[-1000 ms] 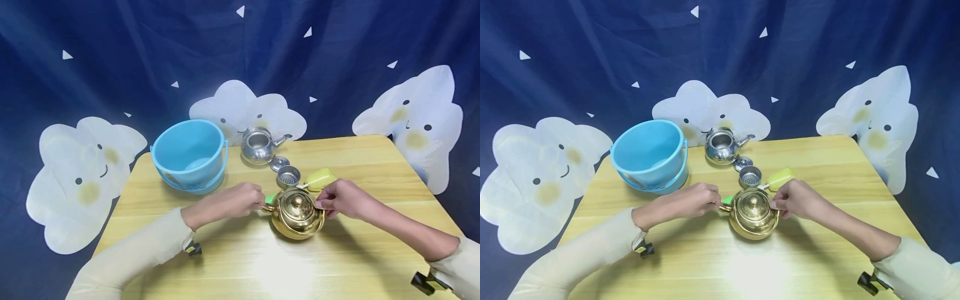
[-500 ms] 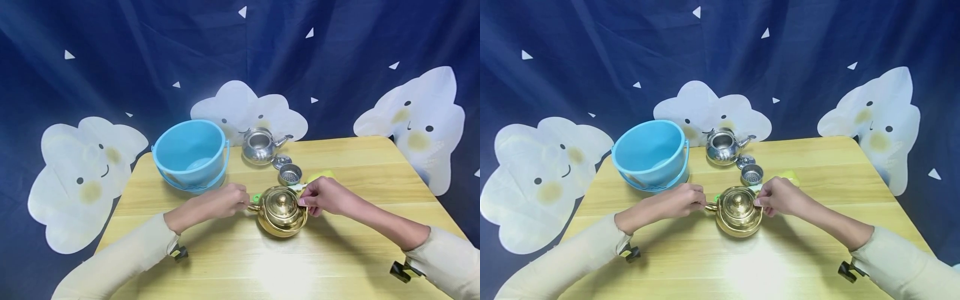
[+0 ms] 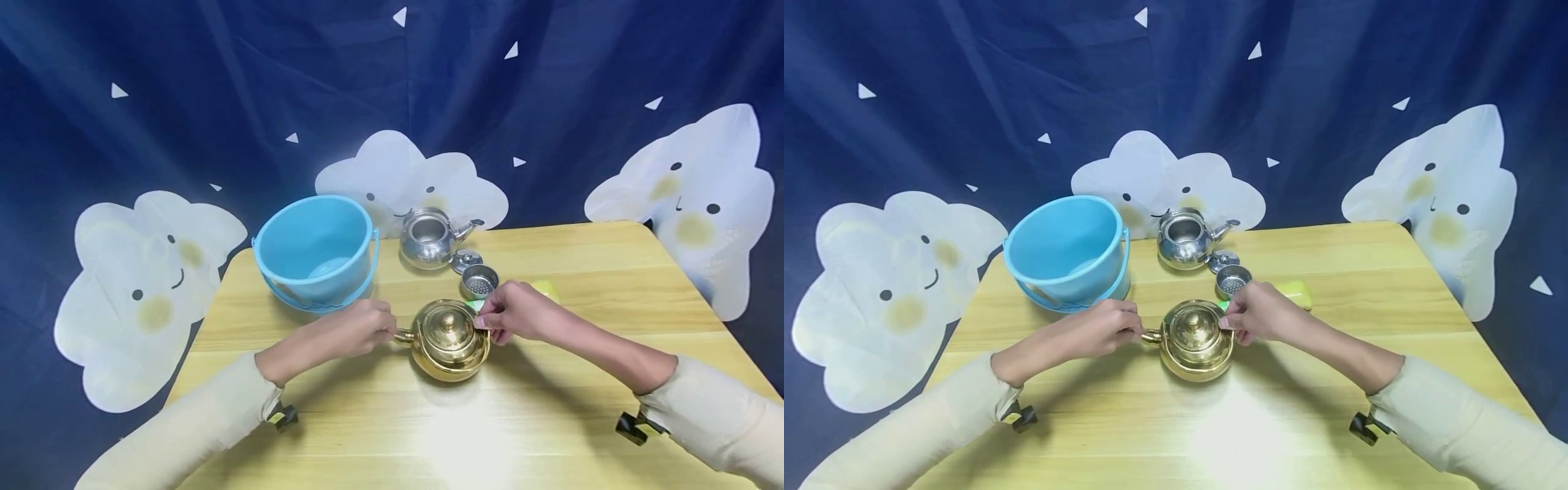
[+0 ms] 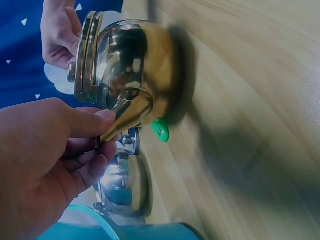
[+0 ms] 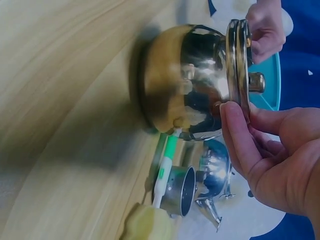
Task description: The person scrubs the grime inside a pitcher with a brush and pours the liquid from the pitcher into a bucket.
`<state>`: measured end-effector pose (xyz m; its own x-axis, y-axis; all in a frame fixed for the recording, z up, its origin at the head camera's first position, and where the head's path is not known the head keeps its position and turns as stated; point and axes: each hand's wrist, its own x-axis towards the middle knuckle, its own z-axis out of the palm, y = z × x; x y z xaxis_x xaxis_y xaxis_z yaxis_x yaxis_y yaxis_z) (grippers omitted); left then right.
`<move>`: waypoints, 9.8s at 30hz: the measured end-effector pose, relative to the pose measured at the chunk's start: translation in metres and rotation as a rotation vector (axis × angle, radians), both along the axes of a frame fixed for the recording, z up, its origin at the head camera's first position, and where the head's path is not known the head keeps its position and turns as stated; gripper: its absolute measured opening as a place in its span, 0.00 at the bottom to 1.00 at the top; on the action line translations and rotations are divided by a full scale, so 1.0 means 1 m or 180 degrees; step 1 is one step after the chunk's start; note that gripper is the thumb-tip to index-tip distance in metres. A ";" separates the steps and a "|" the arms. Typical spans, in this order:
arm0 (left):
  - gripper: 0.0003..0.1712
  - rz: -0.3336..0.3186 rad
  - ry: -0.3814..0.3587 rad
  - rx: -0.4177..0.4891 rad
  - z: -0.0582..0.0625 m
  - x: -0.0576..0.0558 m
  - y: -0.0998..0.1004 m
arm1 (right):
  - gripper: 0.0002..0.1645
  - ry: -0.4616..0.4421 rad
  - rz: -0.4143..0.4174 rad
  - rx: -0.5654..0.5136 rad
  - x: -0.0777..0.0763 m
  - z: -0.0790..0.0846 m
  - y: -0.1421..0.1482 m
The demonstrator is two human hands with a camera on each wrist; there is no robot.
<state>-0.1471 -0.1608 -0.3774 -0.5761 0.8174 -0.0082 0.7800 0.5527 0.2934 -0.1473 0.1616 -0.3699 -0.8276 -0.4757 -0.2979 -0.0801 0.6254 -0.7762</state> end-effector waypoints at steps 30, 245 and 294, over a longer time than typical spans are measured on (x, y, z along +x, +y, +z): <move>0.07 0.0299 0.0167 0.0021 -0.005 0.005 -0.024 | 0.08 -0.0029 -0.0017 -0.0041 -0.014 -0.003 -0.023; 0.07 0.0508 0.0177 -0.0076 -0.011 0.019 -0.037 | 0.14 0.2099 0.0434 0.0716 -0.086 -0.071 -0.058; 0.07 0.0433 0.0222 -0.0002 -0.010 0.019 -0.039 | 0.06 0.2425 0.0889 0.0823 -0.027 -0.007 -0.081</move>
<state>-0.1279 -0.1996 -0.3878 -0.6807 0.7317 0.0352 0.7164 0.6548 0.2407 -0.1740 0.0806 -0.3768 -0.7087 -0.6859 0.1653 -0.7003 0.6553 -0.2832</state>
